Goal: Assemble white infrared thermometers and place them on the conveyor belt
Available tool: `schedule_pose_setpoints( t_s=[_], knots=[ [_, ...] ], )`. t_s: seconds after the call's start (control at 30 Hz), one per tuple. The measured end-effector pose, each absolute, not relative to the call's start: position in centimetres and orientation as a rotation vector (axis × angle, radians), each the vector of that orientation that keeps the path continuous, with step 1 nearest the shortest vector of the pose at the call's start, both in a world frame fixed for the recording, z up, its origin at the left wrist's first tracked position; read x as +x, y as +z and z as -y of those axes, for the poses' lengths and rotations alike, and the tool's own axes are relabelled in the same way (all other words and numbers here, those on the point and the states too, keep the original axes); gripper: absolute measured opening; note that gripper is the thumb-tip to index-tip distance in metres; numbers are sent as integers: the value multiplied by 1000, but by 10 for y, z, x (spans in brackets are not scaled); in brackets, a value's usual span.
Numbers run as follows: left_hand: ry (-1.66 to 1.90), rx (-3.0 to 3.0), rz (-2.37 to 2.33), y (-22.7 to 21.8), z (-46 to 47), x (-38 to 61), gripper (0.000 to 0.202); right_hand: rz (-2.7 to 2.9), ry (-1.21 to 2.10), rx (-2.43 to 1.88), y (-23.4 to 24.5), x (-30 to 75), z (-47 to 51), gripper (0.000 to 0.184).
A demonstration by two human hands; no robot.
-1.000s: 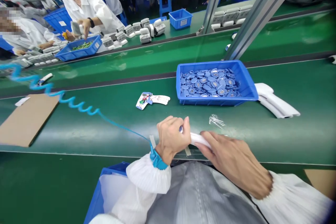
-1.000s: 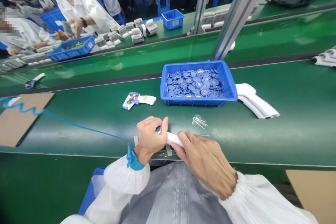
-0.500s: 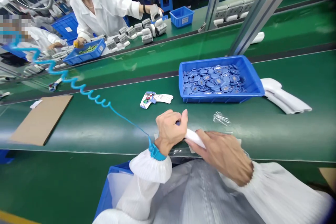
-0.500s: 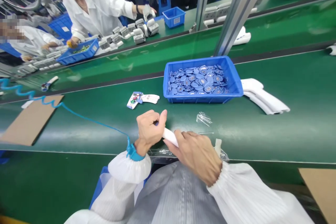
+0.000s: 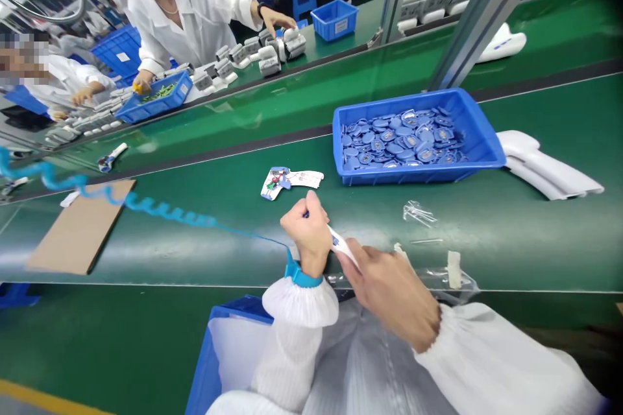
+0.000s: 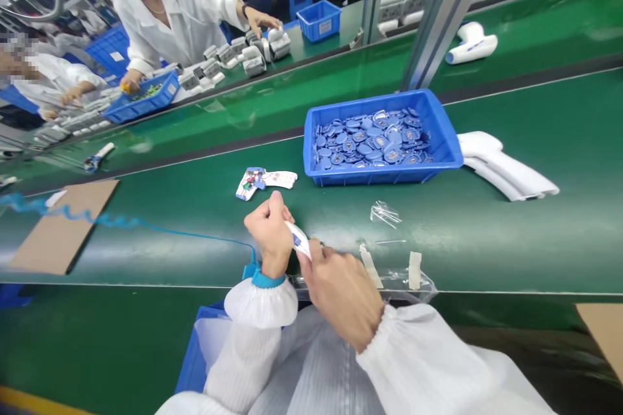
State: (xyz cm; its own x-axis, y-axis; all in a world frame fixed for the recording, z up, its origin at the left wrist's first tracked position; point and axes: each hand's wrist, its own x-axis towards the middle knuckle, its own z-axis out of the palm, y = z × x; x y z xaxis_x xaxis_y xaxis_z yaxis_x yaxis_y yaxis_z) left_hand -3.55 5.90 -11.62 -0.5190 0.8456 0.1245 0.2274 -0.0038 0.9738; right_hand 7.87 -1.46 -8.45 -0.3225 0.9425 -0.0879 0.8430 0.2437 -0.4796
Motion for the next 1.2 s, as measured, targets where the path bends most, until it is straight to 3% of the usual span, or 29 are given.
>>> schedule_pose_setpoints(
  t_s=[0.1, 0.17, 0.27, 0.37, 0.43, 0.5, 0.6, 0.73, 0.87, 1.03, 1.2],
  knots=[
    [1492, 1171, -1865, -113, -62, -36, 53, 2355, 634, -1759, -83, 81, 13, 37],
    [1434, 1199, -1756, -110, -58, -40, 52, 2228, 900, -1642, -85, 95, 9, 34],
    [1261, 1222, -1315, -102, -43, -50, 26, 1931, 1290, -1465, -93, 124, 4, 39],
    [1072, 1298, -1062, -88, -25, -60, 38, 1790, 1431, -1441, -101, 145, 1, 48],
    [923, 1450, -1130, -76, -17, -73, 31, 1789, 1444, -1456, -104, 153, 2, 50],
    [739, 1573, -1293, -62, -18, -95, 25, 1843, 1328, -1482, -102, 157, 1, 50],
    [618, 1546, -1599, -36, -46, -146, 28, 1975, 893, -1483, -95, 149, -8, 47],
    [1035, 1150, -1737, 1, -133, -210, 35, 2157, 430, -1268, -87, 95, -49, 38],
    [1311, 961, -1887, 24, -209, -240, 35, 2298, 332, -1372, -98, 21, -106, 37],
    [1179, 1072, -1931, 2, -189, -223, 32, 2264, 405, -1580, -112, -1, -135, 21],
    [808, 1216, -1390, -51, -101, -163, 34, 2267, 481, -1460, -95, 45, -96, 15]
  ],
)
